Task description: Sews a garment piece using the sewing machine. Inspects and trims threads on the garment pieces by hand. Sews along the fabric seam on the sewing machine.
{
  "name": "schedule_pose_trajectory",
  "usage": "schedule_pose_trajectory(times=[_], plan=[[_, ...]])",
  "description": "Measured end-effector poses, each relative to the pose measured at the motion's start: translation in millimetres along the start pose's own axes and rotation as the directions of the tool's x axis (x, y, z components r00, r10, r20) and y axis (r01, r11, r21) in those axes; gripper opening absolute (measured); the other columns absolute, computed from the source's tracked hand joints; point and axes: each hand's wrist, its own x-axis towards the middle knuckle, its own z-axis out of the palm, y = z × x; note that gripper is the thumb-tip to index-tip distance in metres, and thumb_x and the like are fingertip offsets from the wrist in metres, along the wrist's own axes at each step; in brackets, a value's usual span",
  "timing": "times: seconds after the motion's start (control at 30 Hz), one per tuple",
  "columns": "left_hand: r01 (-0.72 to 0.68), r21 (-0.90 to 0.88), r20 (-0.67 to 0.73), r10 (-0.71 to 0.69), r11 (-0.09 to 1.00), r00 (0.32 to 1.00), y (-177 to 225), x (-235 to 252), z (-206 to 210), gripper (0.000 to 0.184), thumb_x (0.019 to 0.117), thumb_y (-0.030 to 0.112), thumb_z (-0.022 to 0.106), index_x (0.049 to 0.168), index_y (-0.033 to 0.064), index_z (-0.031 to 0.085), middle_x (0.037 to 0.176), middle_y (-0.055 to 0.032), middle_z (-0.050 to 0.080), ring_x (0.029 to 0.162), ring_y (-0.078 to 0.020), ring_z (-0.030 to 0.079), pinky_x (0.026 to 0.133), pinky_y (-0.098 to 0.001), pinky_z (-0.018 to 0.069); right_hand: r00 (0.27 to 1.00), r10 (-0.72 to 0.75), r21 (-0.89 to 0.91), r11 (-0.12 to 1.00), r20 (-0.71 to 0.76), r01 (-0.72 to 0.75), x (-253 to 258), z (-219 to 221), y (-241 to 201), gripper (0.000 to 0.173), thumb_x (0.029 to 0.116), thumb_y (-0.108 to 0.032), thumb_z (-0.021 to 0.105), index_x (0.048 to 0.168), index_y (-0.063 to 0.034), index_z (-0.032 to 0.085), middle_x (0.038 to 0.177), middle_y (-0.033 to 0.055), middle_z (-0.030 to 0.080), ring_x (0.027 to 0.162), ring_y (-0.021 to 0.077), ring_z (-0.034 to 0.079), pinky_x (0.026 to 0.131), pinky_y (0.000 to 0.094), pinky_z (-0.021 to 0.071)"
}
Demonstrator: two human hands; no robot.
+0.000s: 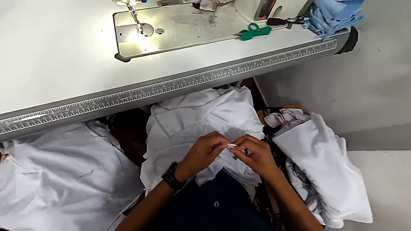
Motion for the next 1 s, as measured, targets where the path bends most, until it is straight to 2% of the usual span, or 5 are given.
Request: schedule_pose_trajectory(times=[0.1,0.27,0.43,0.73,1.0], plan=[[0.009,0.345,-0.132,0.039,0.938,0.991,9.2,-6.7,4.8,0.024,0.1004,0.016,0.062,0.118,0.0037,0.071,0.123,-0.0132,0.068,0.115,-0.0257,0.065,0.098,-0.0433,0.0543,0.999,0.04,-0.017,0.999,0.018,-0.04,6.2,-7.2,1.7,0.014,0.0884,-0.011,0.078,0.08,-0.0054,0.068,0.089,0.0038,0.068,0.073,0.0064,0.063,0.064,0.0195,0.0552],[0.193,0.457,-0.13,-0.15,0.868,0.98,35.1,-47.2,5.6,0.035,0.0959,0.038,0.066,0.105,0.0047,0.071,0.079,-0.0054,0.068,0.06,-0.0179,0.063,0.053,-0.0389,0.0561,0.986,0.153,-0.014,0.988,0.073,-0.152,7.0,-13.2,10.9,0.017,0.0925,-0.013,0.075,0.101,-0.0003,0.067,0.081,0.005,0.066,0.065,0.0079,0.06,0.06,0.0223,0.053],[0.234,0.533,0.146,-0.361,0.813,0.921,18.8,-81.1,5.1,0.021,0.0932,0.027,0.072,0.104,0.0093,0.075,0.105,-0.013,0.07,0.094,-0.0323,0.071,0.076,-0.0529,0.0597,0.974,0.213,-0.213,0.958,0.082,-0.191,4.9,-8.7,14.2,0.009,0.0947,-0.017,0.072,0.098,-0.0088,0.076,0.085,0.0011,0.067,0.073,0.0078,0.063,0.067,0.0239,0.0551],[0.32,-0.704,0.045,-0.41,0.634,0.911,71.0,-42.1,-29.2,0.02,0.1045,0.023,0.05,0.103,0.0186,0.069,0.101,0.0003,0.071,0.081,-0.0059,0.068,0.069,-0.024,0.0594,0.97,0.233,-0.108,0.969,0.075,-0.225,7.1,-10.1,17.6,0.011,0.097,-0.016,0.069,0.096,-0.0069,0.074,0.082,0.0008,0.064,0.071,0.006,0.059,0.065,0.0215,0.0517],[0.031,0.279,0.188,-0.087,0.96,0.978,45.6,-23.2,7.5,0.022,0.1024,0.024,0.058,0.109,0.0111,0.074,0.101,-0.0034,0.072,0.089,-0.0162,0.071,0.078,-0.0394,0.0619,0.972,0.225,-0.016,0.974,0.074,-0.224,1.6,-17.9,29.8,0.01,0.0959,-0.014,0.07,0.097,-0.0047,0.074,0.084,0.0021,0.064,0.07,0.0058,0.058,0.064,0.0203,0.0506]])
